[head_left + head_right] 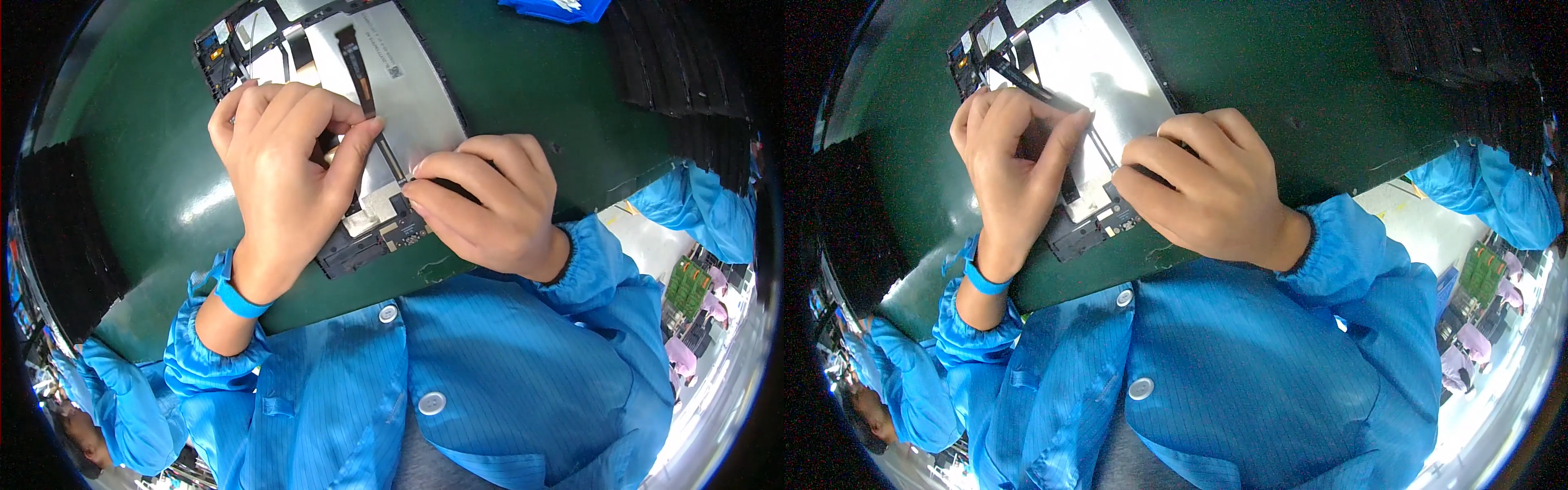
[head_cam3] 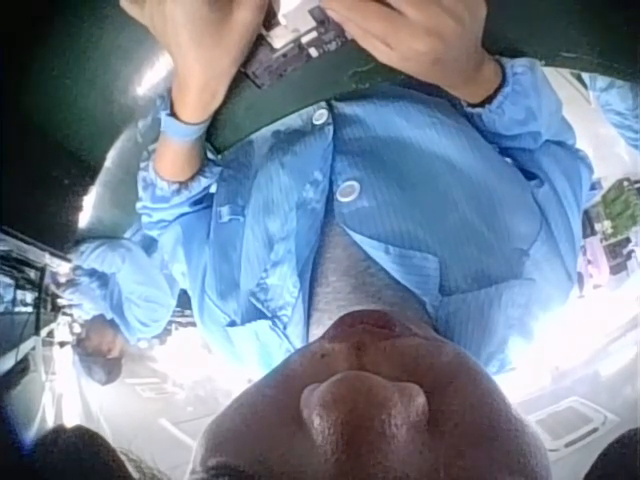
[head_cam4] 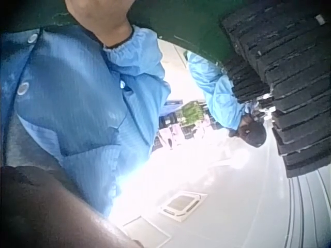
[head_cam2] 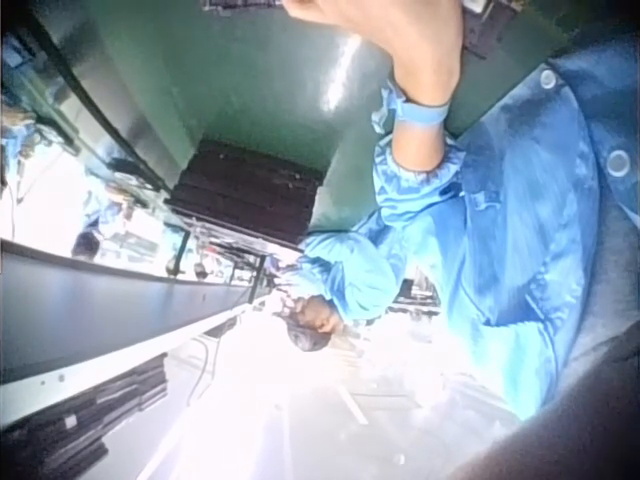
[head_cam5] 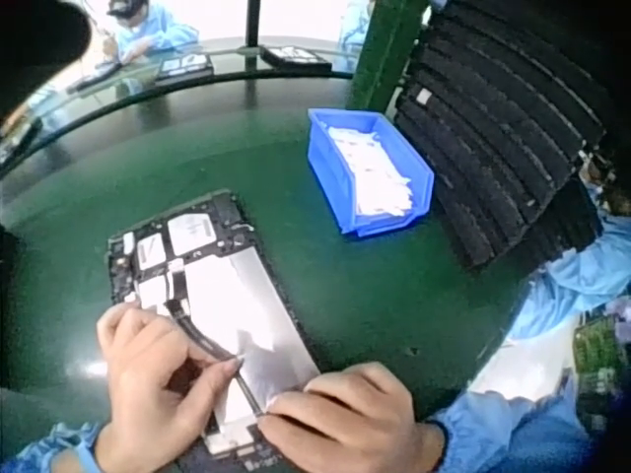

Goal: The person takes tablet assemblies from a conveyor belt, connects and presses flexible ribbon cables and tape onto each tablet by hand, and stacks the assembled units on the workbench.

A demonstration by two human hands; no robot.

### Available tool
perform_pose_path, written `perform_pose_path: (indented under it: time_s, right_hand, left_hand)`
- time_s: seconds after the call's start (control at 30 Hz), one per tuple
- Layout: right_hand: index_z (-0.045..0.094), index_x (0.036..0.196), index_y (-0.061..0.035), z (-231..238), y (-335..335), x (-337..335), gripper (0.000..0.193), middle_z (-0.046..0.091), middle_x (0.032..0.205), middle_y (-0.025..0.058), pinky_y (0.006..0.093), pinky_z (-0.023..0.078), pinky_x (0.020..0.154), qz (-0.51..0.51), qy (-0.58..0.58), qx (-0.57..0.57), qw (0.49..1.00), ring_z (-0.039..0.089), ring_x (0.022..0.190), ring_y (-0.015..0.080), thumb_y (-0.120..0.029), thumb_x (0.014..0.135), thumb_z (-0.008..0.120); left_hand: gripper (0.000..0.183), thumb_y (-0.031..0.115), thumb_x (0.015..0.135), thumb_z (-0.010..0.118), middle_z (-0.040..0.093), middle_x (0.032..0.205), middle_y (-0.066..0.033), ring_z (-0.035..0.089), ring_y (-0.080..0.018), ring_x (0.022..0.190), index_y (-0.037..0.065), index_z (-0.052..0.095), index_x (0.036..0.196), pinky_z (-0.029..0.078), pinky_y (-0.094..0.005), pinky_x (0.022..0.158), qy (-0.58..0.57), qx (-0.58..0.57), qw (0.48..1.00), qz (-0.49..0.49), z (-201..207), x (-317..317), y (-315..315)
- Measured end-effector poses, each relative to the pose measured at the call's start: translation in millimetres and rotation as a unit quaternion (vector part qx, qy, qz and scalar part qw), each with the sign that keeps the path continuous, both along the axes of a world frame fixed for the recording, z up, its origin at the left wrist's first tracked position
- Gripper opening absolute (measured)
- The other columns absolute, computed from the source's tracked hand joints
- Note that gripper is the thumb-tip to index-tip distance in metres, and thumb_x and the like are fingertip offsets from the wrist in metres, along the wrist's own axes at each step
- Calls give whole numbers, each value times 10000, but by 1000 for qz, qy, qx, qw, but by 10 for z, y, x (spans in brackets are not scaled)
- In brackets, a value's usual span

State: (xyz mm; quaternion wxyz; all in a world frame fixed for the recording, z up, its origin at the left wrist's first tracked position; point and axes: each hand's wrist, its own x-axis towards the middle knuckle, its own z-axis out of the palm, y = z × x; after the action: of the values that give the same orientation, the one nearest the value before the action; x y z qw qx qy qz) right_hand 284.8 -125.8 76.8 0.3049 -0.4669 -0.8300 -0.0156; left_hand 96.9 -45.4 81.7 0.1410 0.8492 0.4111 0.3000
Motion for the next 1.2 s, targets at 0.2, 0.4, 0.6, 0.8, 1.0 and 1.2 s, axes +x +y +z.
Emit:
perform_pose_path:
  time_s: [0.2, 0.4, 0.6, 0.8, 1.0, 1.2]
  right_hand:
    - [657, 832, -135, 2, 5, -4, 173, 588, 916, -43, 299, 410, 698, 7, -4, 10, 1000, 539, 815, 155, -189, 670, 686]
    - [657, 828, -131, 13, 1, -6, 168, 592, 917, -39, 294, 412, 681, 8, -10, 15, 1000, 546, 811, 154, -199, 677, 682]
    - [710, 831, -109, 40, 26, -37, 220, 657, 886, -22, 294, 419, 643, 13, 5, -3, 1000, 566, 778, 164, -127, 614, 742]
    - [666, 838, -109, 0, 43, -50, 182, 598, 928, -24, 289, 413, 673, 23, -19, 10, 1000, 546, 832, 154, -197, 682, 702]
    - [671, 836, -102, 8, -19, -82, 175, 610, 953, -14, 304, 428, 704, 26, -9, 18, 999, 565, 901, 172, -189, 688, 703]
    - [683, 762, -110, 9, 33, -97, 142, 686, 1020, 16, 337, 441, 776, 38, -23, -23, 999, 610, 1030, 230, -148, 641, 746]
  left_hand:
    - [128, 171, 728, 761, 542, 652, 14, 517, -199, 738, 128, 642, 711, 322, -382, 913, 5, 6, 1000, 2, 10, 5, -13]
    - [132, 173, 727, 762, 535, 653, 11, 510, -199, 740, 126, 639, 711, 323, -378, 908, 13, 4, 1000, 3, 13, 4, -16]
    - [133, 171, 719, 763, 536, 659, 10, 506, -200, 740, 128, 638, 711, 326, -372, 887, 5, 16, 1000, -1, -5, -21, 15]
    - [129, 169, 721, 762, 541, 664, 10, 510, -203, 749, 131, 639, 712, 331, -374, 885, 5, 22, 1000, -1, 1, -49, 30]
    - [124, 168, 725, 759, 545, 666, 10, 515, -206, 758, 132, 640, 716, 332, -384, 891, 6, 20, 1000, -1, 0, -72, -32]
    - [120, 163, 719, 756, 548, 671, 13, 519, -210, 764, 133, 640, 719, 334, -387, 892, 8, 4, 1000, 0, -101, -76, 3]
